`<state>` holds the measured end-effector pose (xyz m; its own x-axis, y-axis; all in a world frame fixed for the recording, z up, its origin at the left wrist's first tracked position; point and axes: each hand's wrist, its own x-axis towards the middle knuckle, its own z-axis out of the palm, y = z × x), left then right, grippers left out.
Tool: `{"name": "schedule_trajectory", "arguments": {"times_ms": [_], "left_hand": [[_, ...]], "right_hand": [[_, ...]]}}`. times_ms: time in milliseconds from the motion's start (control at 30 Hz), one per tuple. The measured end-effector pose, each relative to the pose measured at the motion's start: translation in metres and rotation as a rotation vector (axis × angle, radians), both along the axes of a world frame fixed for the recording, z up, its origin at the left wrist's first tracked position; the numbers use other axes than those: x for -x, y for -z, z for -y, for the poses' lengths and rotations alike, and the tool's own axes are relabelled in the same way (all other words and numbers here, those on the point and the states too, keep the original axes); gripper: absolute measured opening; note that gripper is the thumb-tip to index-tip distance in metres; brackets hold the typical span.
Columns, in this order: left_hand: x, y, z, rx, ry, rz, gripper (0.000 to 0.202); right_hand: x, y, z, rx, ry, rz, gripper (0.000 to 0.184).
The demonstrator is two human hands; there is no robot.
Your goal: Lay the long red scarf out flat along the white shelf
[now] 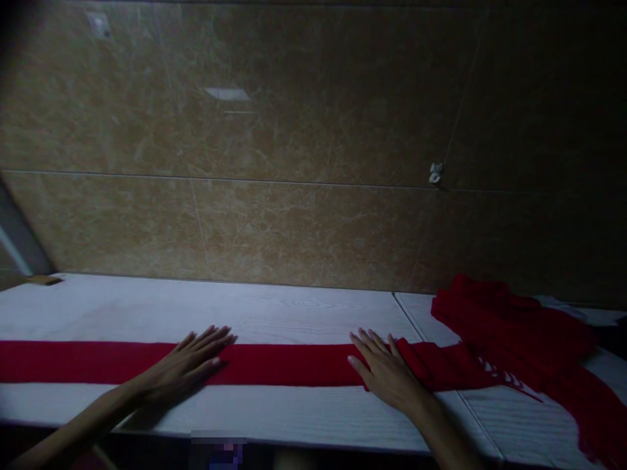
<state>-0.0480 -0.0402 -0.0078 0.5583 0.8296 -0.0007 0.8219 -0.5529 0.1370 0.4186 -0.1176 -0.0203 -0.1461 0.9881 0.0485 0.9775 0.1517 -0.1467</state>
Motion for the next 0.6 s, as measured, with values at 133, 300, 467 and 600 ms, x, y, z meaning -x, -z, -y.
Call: {"name": "schedule_trajectory", "arguments": {"times_ms": [133, 300, 467, 600], "left_hand": [[0.003, -0.008, -0.009, -0.055, 0.008, 0.186, 0.058], [0.007, -0.007, -0.019, -0.013, 0.012, 0.371, 0.050], [0.010, -0.007, -0.025, 0.051, -0.080, 0.420, 0.047], [-0.012, -0.019, -0.020, 0.056, 0.047, 0.424, 0.044]], "right_hand": [[-0.004, 0.005, -0.001, -0.017, -0.004, -0.029, 0.063], [-0.005, 0.007, -0.002, -0.007, 0.005, -0.011, 0.064], [-0.005, 0.002, -0.001, 0.036, 0.007, -0.001, 0.065], [0.016, -0.012, -0.003, 0.003, -0.021, 0.010, 0.063]]}}
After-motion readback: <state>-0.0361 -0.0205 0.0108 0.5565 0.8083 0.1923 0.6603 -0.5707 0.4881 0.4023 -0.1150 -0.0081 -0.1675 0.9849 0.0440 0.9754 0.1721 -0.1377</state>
